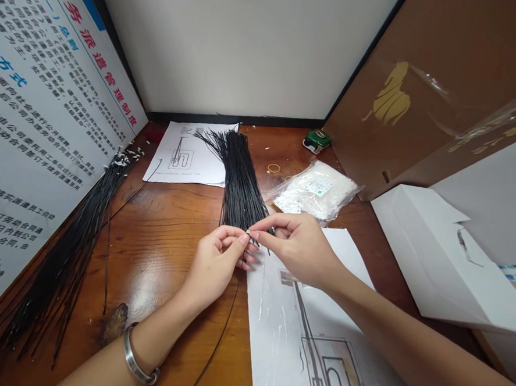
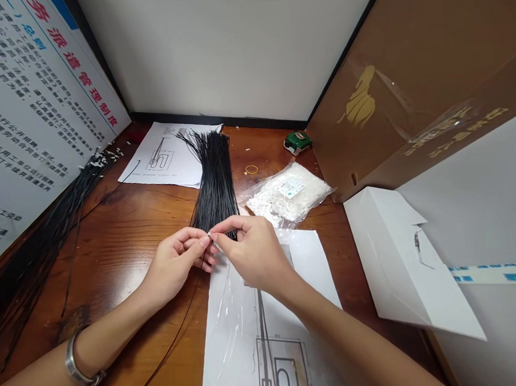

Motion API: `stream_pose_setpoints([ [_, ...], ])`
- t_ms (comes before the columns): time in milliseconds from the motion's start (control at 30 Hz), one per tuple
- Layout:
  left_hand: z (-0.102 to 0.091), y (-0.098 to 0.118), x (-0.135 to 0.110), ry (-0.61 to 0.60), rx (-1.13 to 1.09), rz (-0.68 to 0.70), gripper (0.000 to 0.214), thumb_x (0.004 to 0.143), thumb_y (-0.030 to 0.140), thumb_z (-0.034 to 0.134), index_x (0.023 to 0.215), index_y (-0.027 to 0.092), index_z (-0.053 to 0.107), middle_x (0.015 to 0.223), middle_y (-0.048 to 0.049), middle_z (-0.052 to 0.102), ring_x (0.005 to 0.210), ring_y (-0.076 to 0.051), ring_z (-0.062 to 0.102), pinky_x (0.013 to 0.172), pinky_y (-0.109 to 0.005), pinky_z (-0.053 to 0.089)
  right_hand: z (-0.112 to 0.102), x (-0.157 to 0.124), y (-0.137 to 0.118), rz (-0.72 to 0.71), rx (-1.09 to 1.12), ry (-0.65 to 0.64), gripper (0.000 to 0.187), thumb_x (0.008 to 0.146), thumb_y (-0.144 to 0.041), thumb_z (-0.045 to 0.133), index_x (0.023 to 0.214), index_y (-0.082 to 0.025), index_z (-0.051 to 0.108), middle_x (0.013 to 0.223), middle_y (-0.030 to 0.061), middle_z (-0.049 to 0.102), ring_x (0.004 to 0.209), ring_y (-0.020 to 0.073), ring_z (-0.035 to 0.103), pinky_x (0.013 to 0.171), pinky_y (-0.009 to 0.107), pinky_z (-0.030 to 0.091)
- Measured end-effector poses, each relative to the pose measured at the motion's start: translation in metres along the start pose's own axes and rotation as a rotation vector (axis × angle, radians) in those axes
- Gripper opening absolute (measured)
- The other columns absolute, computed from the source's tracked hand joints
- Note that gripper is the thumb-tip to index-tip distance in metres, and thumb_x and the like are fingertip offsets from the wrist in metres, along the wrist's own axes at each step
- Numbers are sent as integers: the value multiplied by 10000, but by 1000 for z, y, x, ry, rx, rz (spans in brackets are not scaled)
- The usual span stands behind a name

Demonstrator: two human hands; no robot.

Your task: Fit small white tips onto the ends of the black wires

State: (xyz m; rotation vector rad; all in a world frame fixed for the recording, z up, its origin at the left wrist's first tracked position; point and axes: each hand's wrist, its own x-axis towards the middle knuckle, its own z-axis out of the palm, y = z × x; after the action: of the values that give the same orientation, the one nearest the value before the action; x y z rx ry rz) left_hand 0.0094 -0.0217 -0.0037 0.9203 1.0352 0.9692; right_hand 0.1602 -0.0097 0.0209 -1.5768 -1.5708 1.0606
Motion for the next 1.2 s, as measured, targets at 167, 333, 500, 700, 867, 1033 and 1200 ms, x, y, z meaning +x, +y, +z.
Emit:
stream_pose_setpoints([
  [167,0,1,0,-25,12,7,205,781,320,659,763,121,610,670,-41,680,589,-134,645,553,-245,526,-1,0,-1,1,10,-18,111,702,-238,637,683,-162,715,385,-87,293,375,61,222,368,224,157],
  [333,-2,4,-1,-32,4,4,188,769,299,669,725,124,617,631,-33,670,552,-122,627,535,-235,516,0,0,-3,-9,7,-57,106,702,-206,622,670,-154,708,380,-89,292,378,58,219,367,220,151],
  [500,-2,5,-2,-32,6,3,165,776,270,658,716,120,624,608,-24,659,535,-108,609,536,-226,513,-3,1,-2,-26,-11,-87,106,706,-207,628,660,-154,708,389,-87,284,386,58,219,370,219,145],
  [700,-2,3,-4,-56,65,14,189,794,310,639,783,122,659,709,-59,694,574,-119,620,538,-231,508,-10,3,-4,-3,-10,-130,124,718,-240,624,694,-157,713,377,-95,264,366,56,195,363,222,121],
  [867,-4,2,-4,-96,80,19,189,811,299,616,767,120,658,711,-54,694,571,-107,611,559,-223,505,-12,4,-4,14,-45,-140,110,709,-229,631,690,-164,718,387,-84,294,381,61,208,366,223,140],
  [1033,-4,1,-3,-77,48,14,181,812,279,607,735,118,636,661,-42,668,559,-107,607,545,-215,499,-10,3,-3,10,-62,-154,118,720,-233,627,690,-159,713,387,-86,288,383,62,209,376,228,138],
  [1200,-3,2,-3,-54,44,17,182,805,274,611,711,120,625,636,-29,650,539,-100,598,529,-207,495,-6,2,-2,9,-41,-145,115,725,-228,620,709,-152,705,393,-85,305,385,63,225,379,227,142],
])
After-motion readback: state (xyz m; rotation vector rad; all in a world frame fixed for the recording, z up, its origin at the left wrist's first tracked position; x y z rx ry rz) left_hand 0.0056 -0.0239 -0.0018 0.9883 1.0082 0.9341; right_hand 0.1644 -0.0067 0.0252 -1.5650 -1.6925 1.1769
